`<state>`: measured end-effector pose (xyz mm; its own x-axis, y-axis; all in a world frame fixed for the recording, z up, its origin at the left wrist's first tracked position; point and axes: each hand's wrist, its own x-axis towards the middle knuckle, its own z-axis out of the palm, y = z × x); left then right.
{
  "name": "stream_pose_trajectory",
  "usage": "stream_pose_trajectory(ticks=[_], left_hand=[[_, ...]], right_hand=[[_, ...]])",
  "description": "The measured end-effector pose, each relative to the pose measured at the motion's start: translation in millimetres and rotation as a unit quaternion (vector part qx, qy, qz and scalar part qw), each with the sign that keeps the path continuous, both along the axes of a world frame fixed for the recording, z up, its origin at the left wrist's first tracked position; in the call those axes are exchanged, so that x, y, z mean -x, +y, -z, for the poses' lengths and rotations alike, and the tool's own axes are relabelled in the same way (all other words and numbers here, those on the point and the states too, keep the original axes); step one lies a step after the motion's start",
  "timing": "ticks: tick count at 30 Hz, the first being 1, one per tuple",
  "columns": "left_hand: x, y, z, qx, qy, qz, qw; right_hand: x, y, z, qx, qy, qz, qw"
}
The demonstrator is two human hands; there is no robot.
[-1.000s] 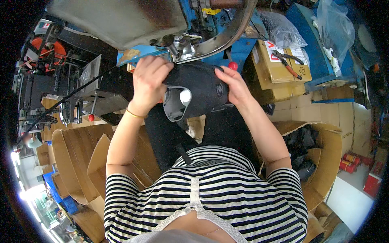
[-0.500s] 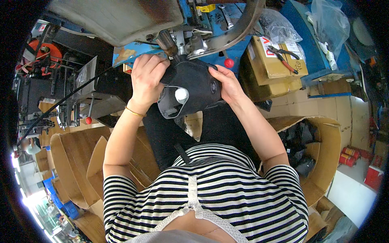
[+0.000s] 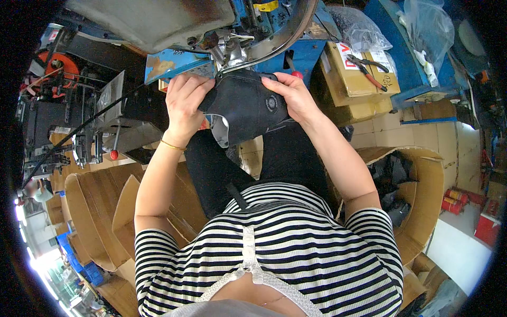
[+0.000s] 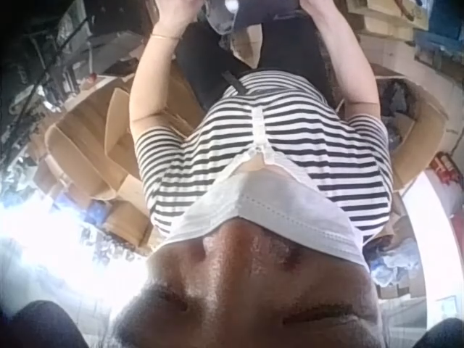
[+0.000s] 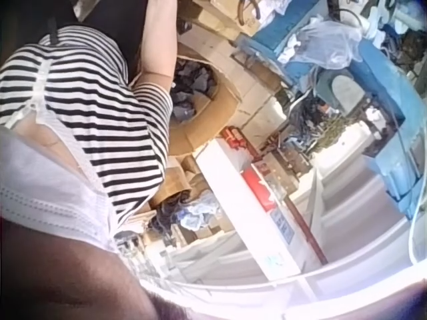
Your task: Assemble shoe components using a machinery press.
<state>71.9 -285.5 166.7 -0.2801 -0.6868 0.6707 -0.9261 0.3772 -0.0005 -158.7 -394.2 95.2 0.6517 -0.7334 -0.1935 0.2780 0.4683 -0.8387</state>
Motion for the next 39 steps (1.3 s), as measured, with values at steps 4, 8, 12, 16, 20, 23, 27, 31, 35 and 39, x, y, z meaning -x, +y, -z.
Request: stream_pose_trajectory(ticks=[4, 8, 12, 16, 20, 23, 27, 31, 35, 39], left_hand=[[1.2, 0.1, -3.2, -0.021, -0.02, -0.016, 0.999], [1.0, -0.4, -2.3, -0.02, -0.011, -0.014, 1.0], [1.6, 0.8, -4.0, -0.019, 0.022, 0.002, 1.0], [-3.1, 5.0, 1.1, -0.015, 0.035, -0.002, 0.999], [-10.3, 8.1, 13.0, -0.01, 0.067, -0.009, 0.998], [-10.7, 9.6, 22.4, -0.013, 0.088, -0.011, 0.996], [-11.3, 9.9, 27.7, -0.011, 0.078, -0.026, 0.997], [-12.3, 9.1, 29.4, -0.016, 0.085, -0.023, 0.996], [-12.2, 9.5, 30.0, -0.018, 0.087, -0.022, 0.996], [-13.3, 8.1, 30.6, -0.014, 0.089, -0.017, 0.996]], right_hand=[[-1.3, 0.2, 0.8, 0.003, 0.001, 0.006, 1.0], [-2.0, 4.0, 0.4, 0.007, 0.014, 0.014, 1.0], [-3.6, 10.0, -11.0, -0.002, 0.018, 0.04, 0.999], [-5.2, 9.0, -20.0, 0.047, 0.038, 0.051, 0.997], [-13.5, 8.8, -38.4, 0.067, 0.085, 0.044, 0.993], [-14.3, 6.7, -34.8, 0.091, 0.113, 0.033, 0.989], [-16.2, 4.3, -29.0, 0.106, 0.125, 0.032, 0.986], [-17.1, 6.1, -33.2, 0.096, 0.129, 0.032, 0.986], [-16.5, 5.9, -32.4, 0.096, 0.122, 0.029, 0.987], [-15.3, 3.3, -29.7, 0.105, 0.117, 0.021, 0.987]])
